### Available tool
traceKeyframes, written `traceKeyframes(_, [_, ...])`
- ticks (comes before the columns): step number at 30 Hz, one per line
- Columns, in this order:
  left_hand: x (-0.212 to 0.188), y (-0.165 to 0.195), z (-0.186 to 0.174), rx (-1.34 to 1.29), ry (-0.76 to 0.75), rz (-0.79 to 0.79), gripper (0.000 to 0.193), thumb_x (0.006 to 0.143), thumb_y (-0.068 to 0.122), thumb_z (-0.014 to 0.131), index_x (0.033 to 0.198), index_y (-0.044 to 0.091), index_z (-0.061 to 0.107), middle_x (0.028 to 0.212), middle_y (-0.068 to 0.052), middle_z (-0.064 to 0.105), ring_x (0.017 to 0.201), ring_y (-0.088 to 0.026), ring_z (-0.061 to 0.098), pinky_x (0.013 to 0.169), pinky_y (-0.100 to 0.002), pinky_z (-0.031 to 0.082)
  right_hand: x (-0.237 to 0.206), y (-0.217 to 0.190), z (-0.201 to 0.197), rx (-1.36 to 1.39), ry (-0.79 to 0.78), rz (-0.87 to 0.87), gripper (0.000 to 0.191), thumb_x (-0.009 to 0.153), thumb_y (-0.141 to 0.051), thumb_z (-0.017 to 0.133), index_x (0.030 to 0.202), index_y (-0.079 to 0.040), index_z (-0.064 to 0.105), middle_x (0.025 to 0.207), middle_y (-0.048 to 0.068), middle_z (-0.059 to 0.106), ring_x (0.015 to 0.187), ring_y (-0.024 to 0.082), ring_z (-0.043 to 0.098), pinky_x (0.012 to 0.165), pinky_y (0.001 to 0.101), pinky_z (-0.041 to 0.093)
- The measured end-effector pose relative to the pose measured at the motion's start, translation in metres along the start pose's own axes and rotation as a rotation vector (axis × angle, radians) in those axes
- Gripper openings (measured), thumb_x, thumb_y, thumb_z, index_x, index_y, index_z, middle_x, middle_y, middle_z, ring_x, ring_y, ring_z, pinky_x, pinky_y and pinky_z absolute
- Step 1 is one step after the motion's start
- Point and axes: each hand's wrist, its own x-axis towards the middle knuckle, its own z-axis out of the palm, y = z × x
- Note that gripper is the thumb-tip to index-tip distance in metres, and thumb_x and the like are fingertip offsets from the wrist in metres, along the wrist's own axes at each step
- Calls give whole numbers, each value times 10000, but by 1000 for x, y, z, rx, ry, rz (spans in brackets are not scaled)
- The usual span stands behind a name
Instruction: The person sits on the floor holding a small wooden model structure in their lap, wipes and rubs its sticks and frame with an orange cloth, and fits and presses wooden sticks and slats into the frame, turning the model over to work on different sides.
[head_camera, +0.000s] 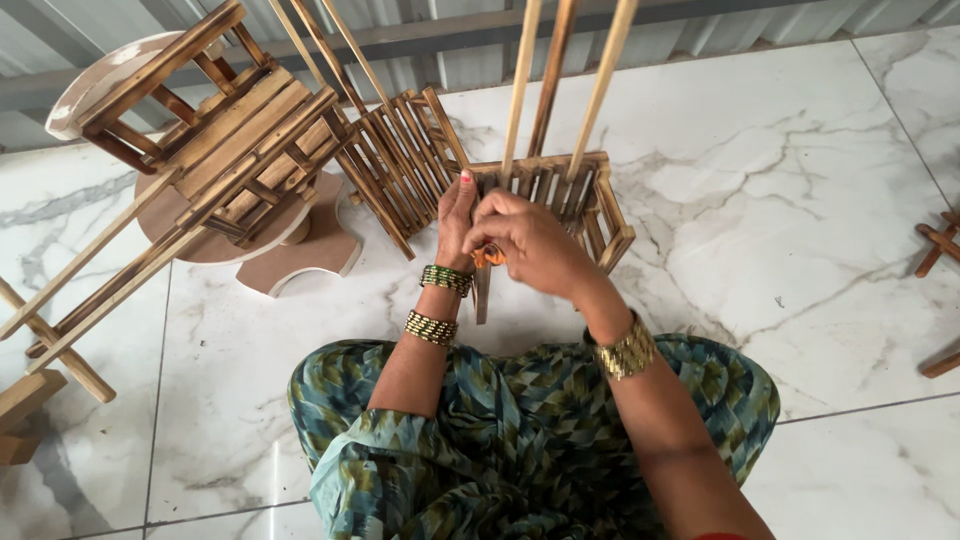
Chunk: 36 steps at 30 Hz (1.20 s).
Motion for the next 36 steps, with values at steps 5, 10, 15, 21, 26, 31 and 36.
traceKeyframes(5, [-8, 11, 24, 258, -60, 47, 463, 1099, 431, 513, 1153, -8, 648, 1045, -39, 675, 926, -81, 597, 795, -248, 528, -35, 11, -8, 392, 107, 63, 206, 899, 138, 582, 887, -14, 720, 1066, 64, 615, 835, 163, 671, 706, 286, 573])
traceKeyframes(10, [-9, 32, 36, 191, 60, -62, 475, 1047, 451, 493, 1136, 6, 634, 991, -29, 684, 874, -99, 641, 766, -249, 547, -43, 16, -15, 692, 417, 63, 243, 958, 122, 513, 949, -8, 718, 1185, 73, 643, 956, 177, 680, 848, 330, 604])
traceKeyframes(15, [-6, 24, 30, 176, 87, -61, 454, 1069, 482, 498, 1075, 44, 615, 843, 21, 566, 784, -78, 585, 688, -247, 515, -15, 12, 11, 72, 402, 24, 220, 947, 62, 634, 1118, -23, 744, 1201, 95, 670, 983, 174, 704, 825, 318, 604])
traceKeyframes(21, [-5, 22, 19, 51, 64, -52, 463, 1032, 535, 553, 1006, 76, 604, 850, 12, 595, 711, -75, 569, 595, -241, 482, -9, 26, 43, -22, 573, 30, 261, 924, 83, 676, 1107, -81, 763, 1150, 75, 722, 992, 186, 728, 853, 287, 631])
traceKeyframes(26, [2, 26, 0, -28, 225, -157, 458, 988, 517, 555, 1006, 69, 649, 818, -20, 659, 628, -116, 619, 524, -262, 499, -27, 32, 79, 231, 616, 53, 231, 937, 71, 691, 1101, -82, 745, 1116, 65, 714, 956, 178, 743, 844, 271, 656])
traceKeyframes(31, [-4, 23, -1, -245, 194, -156, 429, 1093, 506, 560, 939, 108, 601, 752, 9, 587, 602, -107, 568, 498, -261, 455, -1, 28, 71, 35, 683, 13, 285, 945, 19, 659, 1223, -39, 678, 1142, 107, 697, 1046, 248, 715, 861, 329, 599])
traceKeyframes(36, [-12, 40, 23, -130, 142, -74, 422, 1058, 472, 508, 996, 80, 653, 838, 6, 634, 724, -87, 601, 623, -239, 501, 24, 25, 44, -405, 691, -207, 231, 981, -68, 665, 1209, -38, 692, 1120, 85, 666, 982, 257, 650, 837, 397, 570])
